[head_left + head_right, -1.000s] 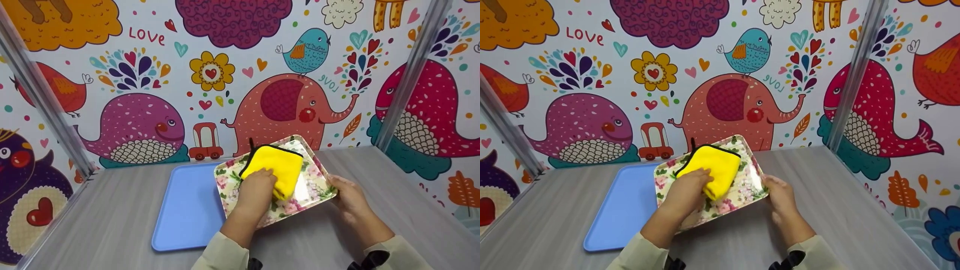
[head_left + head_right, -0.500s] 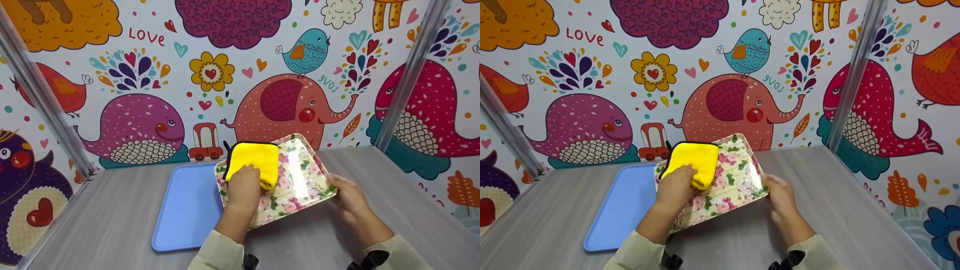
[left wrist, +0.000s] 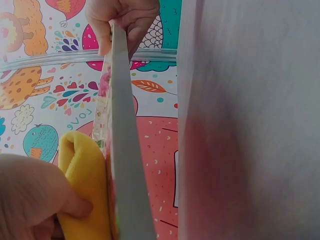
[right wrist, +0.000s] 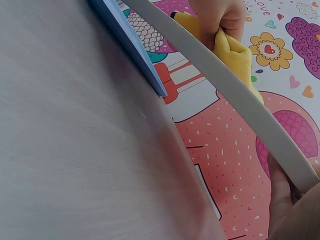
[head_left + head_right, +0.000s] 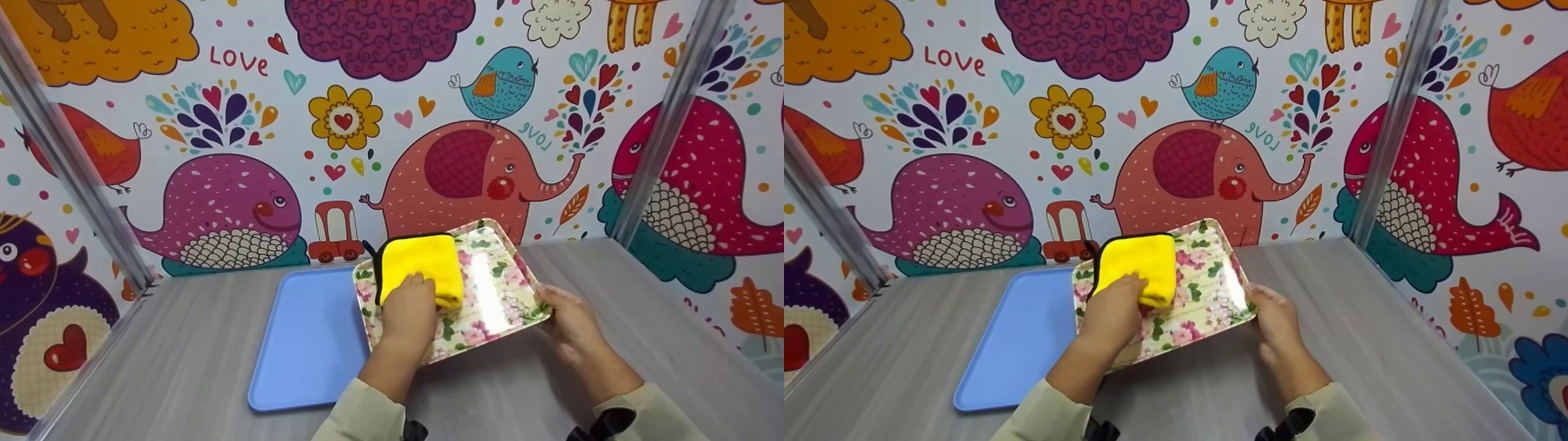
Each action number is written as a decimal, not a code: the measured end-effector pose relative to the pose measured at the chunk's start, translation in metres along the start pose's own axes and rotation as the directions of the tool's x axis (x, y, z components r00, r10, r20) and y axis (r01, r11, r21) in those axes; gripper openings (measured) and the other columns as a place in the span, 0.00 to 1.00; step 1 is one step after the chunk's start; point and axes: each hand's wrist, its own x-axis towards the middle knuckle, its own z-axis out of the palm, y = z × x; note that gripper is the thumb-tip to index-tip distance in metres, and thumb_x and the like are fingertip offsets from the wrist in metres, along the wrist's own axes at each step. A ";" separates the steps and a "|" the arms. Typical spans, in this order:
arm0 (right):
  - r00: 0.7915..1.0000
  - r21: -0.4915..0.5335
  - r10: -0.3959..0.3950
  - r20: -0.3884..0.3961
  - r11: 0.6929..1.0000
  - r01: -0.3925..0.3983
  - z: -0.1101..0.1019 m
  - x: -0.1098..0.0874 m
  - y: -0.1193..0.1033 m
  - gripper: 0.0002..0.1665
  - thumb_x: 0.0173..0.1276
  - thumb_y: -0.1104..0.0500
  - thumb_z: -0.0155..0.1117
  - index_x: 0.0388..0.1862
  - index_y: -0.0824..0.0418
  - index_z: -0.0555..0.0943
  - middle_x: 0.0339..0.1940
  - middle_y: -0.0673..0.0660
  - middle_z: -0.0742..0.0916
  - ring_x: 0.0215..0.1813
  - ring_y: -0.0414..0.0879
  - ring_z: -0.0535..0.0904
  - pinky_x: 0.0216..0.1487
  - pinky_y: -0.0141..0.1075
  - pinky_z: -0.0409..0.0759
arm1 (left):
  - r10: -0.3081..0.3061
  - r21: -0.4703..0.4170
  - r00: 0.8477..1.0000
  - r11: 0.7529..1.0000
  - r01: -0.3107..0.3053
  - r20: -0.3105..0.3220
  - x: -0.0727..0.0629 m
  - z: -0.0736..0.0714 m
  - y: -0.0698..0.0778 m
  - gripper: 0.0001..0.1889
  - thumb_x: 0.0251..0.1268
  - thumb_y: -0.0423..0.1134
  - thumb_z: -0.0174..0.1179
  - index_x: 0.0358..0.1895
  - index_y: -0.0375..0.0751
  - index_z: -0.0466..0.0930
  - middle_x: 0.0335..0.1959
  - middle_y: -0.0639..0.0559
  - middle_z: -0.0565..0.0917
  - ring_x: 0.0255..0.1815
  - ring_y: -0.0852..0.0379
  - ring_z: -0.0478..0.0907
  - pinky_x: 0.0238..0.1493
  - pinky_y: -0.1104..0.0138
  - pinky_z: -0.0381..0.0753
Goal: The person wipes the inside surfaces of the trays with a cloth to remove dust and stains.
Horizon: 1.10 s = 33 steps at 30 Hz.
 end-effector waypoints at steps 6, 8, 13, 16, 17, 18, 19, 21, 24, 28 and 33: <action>1.000 0.003 0.013 -0.007 1.000 -0.013 0.000 0.000 0.000 0.23 0.84 0.51 0.52 0.68 0.62 0.75 0.36 0.44 0.89 0.40 0.36 0.87 0.45 0.30 0.86 | 0.005 -0.019 0.999 1.000 -0.004 0.034 0.001 0.000 0.004 0.21 0.65 0.43 0.72 0.60 0.43 0.86 0.63 0.48 0.86 0.67 0.51 0.82 0.65 0.54 0.83; 1.000 0.004 0.020 -0.009 1.000 -0.020 0.000 0.000 0.000 0.26 0.84 0.51 0.51 0.72 0.64 0.71 0.36 0.44 0.89 0.40 0.36 0.87 0.45 0.30 0.86 | 0.018 -0.021 0.999 1.000 -0.017 0.044 0.001 0.000 0.006 0.21 0.65 0.42 0.72 0.60 0.44 0.86 0.64 0.49 0.86 0.68 0.51 0.82 0.66 0.54 0.83; 1.000 0.006 0.025 -0.019 1.000 -0.024 -0.001 0.001 0.000 0.30 0.85 0.51 0.51 0.77 0.66 0.66 0.37 0.44 0.89 0.41 0.35 0.86 0.46 0.29 0.86 | 0.066 -0.004 0.996 0.998 -0.066 0.065 0.001 0.000 0.012 0.23 0.64 0.41 0.73 0.62 0.45 0.85 0.64 0.49 0.86 0.69 0.52 0.81 0.67 0.56 0.82; 0.999 0.010 0.025 -0.023 1.000 -0.024 -0.002 0.002 0.000 0.30 0.85 0.51 0.51 0.77 0.66 0.65 0.37 0.44 0.89 0.41 0.35 0.86 0.46 0.30 0.87 | 0.104 0.012 0.994 0.994 -0.104 0.027 -0.002 0.002 0.014 0.19 0.64 0.40 0.72 0.58 0.46 0.87 0.62 0.50 0.87 0.67 0.53 0.82 0.63 0.58 0.84; 1.000 0.011 0.023 -0.020 1.000 -0.023 -0.002 0.002 0.000 0.30 0.85 0.51 0.51 0.77 0.66 0.65 0.37 0.44 0.89 0.41 0.35 0.86 0.46 0.30 0.87 | 0.118 0.018 0.993 0.993 -0.119 0.007 -0.004 0.003 0.015 0.17 0.65 0.39 0.71 0.56 0.46 0.88 0.60 0.50 0.88 0.65 0.53 0.83 0.61 0.58 0.86; 0.999 0.012 0.025 -0.020 1.000 -0.024 -0.002 0.002 0.000 0.30 0.85 0.51 0.50 0.77 0.66 0.66 0.37 0.44 0.89 0.41 0.35 0.87 0.46 0.30 0.87 | 0.131 0.025 0.991 0.991 -0.131 -0.013 -0.005 0.004 0.016 0.15 0.65 0.39 0.71 0.54 0.46 0.88 0.59 0.50 0.88 0.64 0.53 0.84 0.59 0.59 0.87; 0.999 0.013 0.026 -0.023 1.000 -0.026 -0.002 0.002 0.000 0.29 0.85 0.51 0.51 0.76 0.65 0.67 0.37 0.44 0.89 0.40 0.35 0.87 0.45 0.30 0.87 | 0.143 0.033 0.989 0.989 -0.142 -0.029 -0.006 0.005 0.017 0.14 0.65 0.39 0.71 0.53 0.46 0.89 0.58 0.51 0.89 0.62 0.54 0.85 0.58 0.59 0.87; 0.999 0.014 0.024 -0.026 1.000 -0.023 -0.003 0.002 0.001 0.28 0.85 0.50 0.51 0.74 0.65 0.68 0.36 0.45 0.89 0.40 0.35 0.87 0.44 0.30 0.87 | 0.170 0.049 0.984 0.985 -0.167 -0.056 -0.009 0.006 0.020 0.12 0.64 0.39 0.71 0.50 0.46 0.89 0.55 0.51 0.90 0.60 0.54 0.86 0.56 0.60 0.88; 0.999 0.025 0.015 -0.032 1.000 -0.015 -0.003 0.003 0.000 0.26 0.84 0.51 0.52 0.71 0.64 0.71 0.35 0.45 0.89 0.39 0.35 0.87 0.44 0.30 0.87 | 0.217 0.078 0.972 0.974 -0.210 -0.086 -0.011 0.007 0.024 0.14 0.61 0.42 0.74 0.50 0.46 0.90 0.54 0.52 0.90 0.59 0.55 0.86 0.56 0.62 0.88; 0.999 0.053 0.013 -0.033 0.999 -0.011 -0.004 0.003 -0.001 0.16 0.84 0.52 0.52 0.58 0.58 0.81 0.34 0.45 0.89 0.39 0.36 0.87 0.44 0.30 0.87 | 0.311 0.101 0.942 0.949 -0.299 -0.125 -0.015 0.008 0.029 0.16 0.60 0.50 0.76 0.47 0.48 0.90 0.51 0.54 0.91 0.57 0.56 0.87 0.57 0.65 0.87; 0.998 0.063 0.033 -0.048 0.998 -0.030 -0.008 0.003 -0.003 0.16 0.84 0.52 0.53 0.39 0.49 0.86 0.32 0.46 0.90 0.36 0.37 0.87 0.42 0.31 0.87 | 0.395 0.075 0.916 0.918 -0.390 -0.069 -0.016 0.007 0.032 0.16 0.63 0.48 0.74 0.53 0.52 0.90 0.55 0.57 0.90 0.60 0.57 0.86 0.64 0.66 0.83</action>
